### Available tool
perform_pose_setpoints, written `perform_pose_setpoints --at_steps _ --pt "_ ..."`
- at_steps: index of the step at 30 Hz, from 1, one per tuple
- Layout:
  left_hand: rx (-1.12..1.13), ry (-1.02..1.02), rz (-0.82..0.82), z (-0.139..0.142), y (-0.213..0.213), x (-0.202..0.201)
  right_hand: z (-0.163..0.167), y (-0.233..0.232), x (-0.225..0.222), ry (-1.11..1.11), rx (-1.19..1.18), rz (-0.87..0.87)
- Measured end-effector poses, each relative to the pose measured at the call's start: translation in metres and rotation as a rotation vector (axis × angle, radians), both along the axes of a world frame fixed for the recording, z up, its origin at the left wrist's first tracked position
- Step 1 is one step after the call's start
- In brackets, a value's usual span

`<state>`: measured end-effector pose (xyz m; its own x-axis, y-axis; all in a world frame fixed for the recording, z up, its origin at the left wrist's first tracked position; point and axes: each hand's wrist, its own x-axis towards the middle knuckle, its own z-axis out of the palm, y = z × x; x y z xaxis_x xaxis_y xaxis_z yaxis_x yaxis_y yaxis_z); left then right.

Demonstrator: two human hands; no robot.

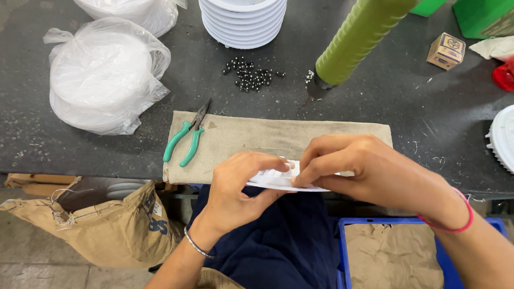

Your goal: The person assembles white circular plastic light fixture components by inserting small black and silver fasteners into pre-drilled holes and securing them with a green electric screwdriver. They repeatedly pick up fasteners, align them, and drive them into place, then set completed units aside on the table.

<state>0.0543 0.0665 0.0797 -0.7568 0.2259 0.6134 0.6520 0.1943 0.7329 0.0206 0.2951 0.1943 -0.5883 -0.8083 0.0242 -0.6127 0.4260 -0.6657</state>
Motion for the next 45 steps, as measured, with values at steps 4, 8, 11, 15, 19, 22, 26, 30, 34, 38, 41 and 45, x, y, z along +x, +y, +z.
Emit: perform_pose_setpoints --at_steps 4,8,11,15,19,22,26,30,34,38,41,45 --pt "0.001 -0.017 0.001 0.003 -0.001 -0.001 -0.007 -0.001 0.003 -0.112 -0.134 -0.113" --pt "-0.003 -0.005 -0.004 0.004 0.0 -0.001 -0.011 0.001 0.003 -0.106 -0.14 -0.135" --pt "-0.007 -0.013 0.002 0.004 0.0 0.0 -0.012 0.002 0.003 -0.107 -0.115 -0.154" --pt "0.007 -0.009 -0.007 0.004 -0.001 -0.001 -0.012 0.001 0.004 -0.134 -0.126 -0.154" --pt "0.004 0.001 -0.008 0.004 -0.001 -0.001 -0.014 0.001 0.001 -0.159 -0.135 -0.142" --pt "0.0 -0.011 -0.006 0.004 -0.001 -0.001 -0.014 0.002 0.001 -0.146 -0.144 -0.14" --pt "0.003 -0.007 -0.002 0.005 0.0 -0.001 -0.013 0.002 0.0 -0.137 -0.132 -0.139" --pt "0.005 -0.005 -0.005 0.006 -0.001 -0.002 -0.012 0.001 -0.001 -0.11 -0.134 -0.141" --pt "0.022 -0.016 -0.019 0.005 0.0 -0.001 -0.015 0.002 0.0 -0.113 -0.14 -0.153" --pt "0.012 -0.023 -0.012 0.005 -0.002 -0.002 -0.021 0.006 0.001 -0.184 -0.214 -0.233" --pt "0.02 -0.017 -0.019 0.005 -0.003 -0.003 -0.018 0.014 0.004 -0.139 -0.304 -0.421" --pt "0.03 -0.025 -0.02 0.003 -0.005 -0.003 -0.006 0.02 0.001 0.109 -0.619 -0.801"
